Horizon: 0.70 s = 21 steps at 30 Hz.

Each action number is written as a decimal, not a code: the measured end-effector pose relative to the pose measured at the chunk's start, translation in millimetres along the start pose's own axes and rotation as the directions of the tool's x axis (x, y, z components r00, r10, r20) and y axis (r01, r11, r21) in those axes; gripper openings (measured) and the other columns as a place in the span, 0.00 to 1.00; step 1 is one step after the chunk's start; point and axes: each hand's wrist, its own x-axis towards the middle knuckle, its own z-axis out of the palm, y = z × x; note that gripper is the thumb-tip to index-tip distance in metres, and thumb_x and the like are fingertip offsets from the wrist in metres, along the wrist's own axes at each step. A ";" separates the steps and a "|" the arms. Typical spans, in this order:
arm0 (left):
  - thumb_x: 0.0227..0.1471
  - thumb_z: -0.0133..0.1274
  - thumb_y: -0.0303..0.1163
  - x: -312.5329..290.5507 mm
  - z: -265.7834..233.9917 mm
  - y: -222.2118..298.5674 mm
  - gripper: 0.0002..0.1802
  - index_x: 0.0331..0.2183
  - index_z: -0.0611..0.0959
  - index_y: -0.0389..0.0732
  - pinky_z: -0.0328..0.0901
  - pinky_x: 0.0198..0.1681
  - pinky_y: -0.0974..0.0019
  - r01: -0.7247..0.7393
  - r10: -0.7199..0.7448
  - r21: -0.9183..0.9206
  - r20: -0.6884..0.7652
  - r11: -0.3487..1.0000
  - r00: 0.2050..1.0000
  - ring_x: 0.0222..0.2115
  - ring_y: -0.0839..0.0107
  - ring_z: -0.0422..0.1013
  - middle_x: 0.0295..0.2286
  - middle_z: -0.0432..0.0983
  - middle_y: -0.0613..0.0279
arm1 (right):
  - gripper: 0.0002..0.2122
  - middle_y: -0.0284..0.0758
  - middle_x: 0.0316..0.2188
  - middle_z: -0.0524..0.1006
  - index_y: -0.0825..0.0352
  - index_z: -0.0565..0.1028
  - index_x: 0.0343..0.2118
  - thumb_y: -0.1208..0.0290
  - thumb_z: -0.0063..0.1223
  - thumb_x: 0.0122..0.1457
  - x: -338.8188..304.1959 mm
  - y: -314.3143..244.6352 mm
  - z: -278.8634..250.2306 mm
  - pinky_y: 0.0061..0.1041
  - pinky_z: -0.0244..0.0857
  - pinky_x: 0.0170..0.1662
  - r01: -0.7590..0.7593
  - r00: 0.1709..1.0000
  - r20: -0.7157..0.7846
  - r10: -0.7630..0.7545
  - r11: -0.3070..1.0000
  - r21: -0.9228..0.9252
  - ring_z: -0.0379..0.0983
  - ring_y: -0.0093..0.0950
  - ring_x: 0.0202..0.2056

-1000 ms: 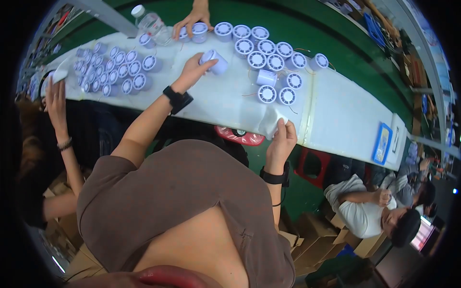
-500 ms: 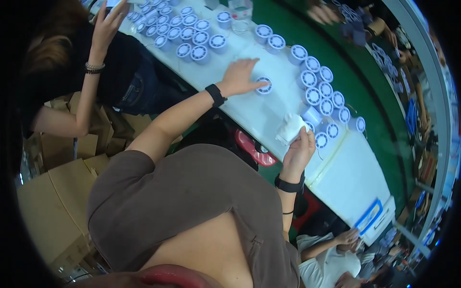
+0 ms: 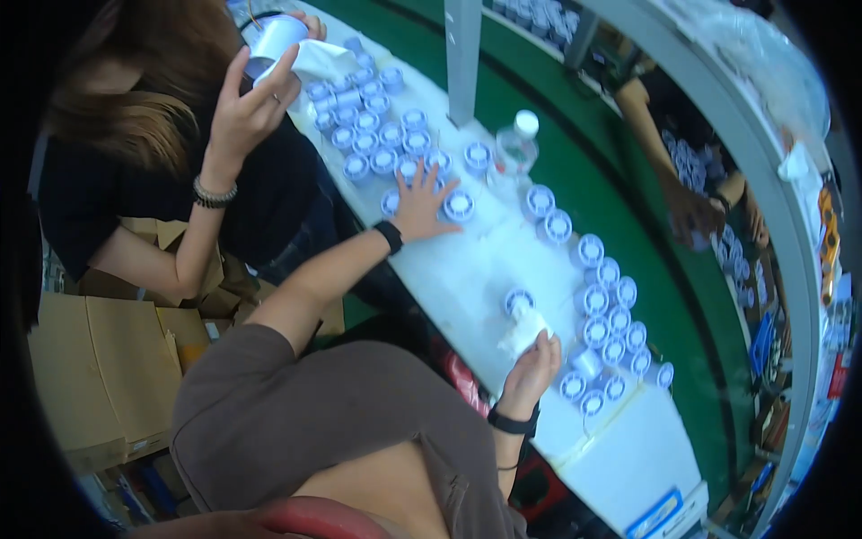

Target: The person wipes the exterior and interior of white fan housings with a cloth before placing them back on the table. They also pick up a bottle and place it on a shelf before continuing to wipe more fan housings.

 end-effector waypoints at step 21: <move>0.29 0.53 0.56 3.3 13.0 32.8 0.38 0.44 0.67 0.46 0.43 0.45 0.39 0.136 -0.147 0.148 0.073 0.980 0.986 0.50 0.47 0.44 0.49 0.49 0.48 | 0.03 0.33 0.27 0.71 0.70 0.68 0.26 0.77 0.42 0.52 -51.0 -32.0 -71.5 0.16 0.58 0.37 -0.096 0.995 -0.025 0.099 0.991 0.093 0.66 0.18 0.31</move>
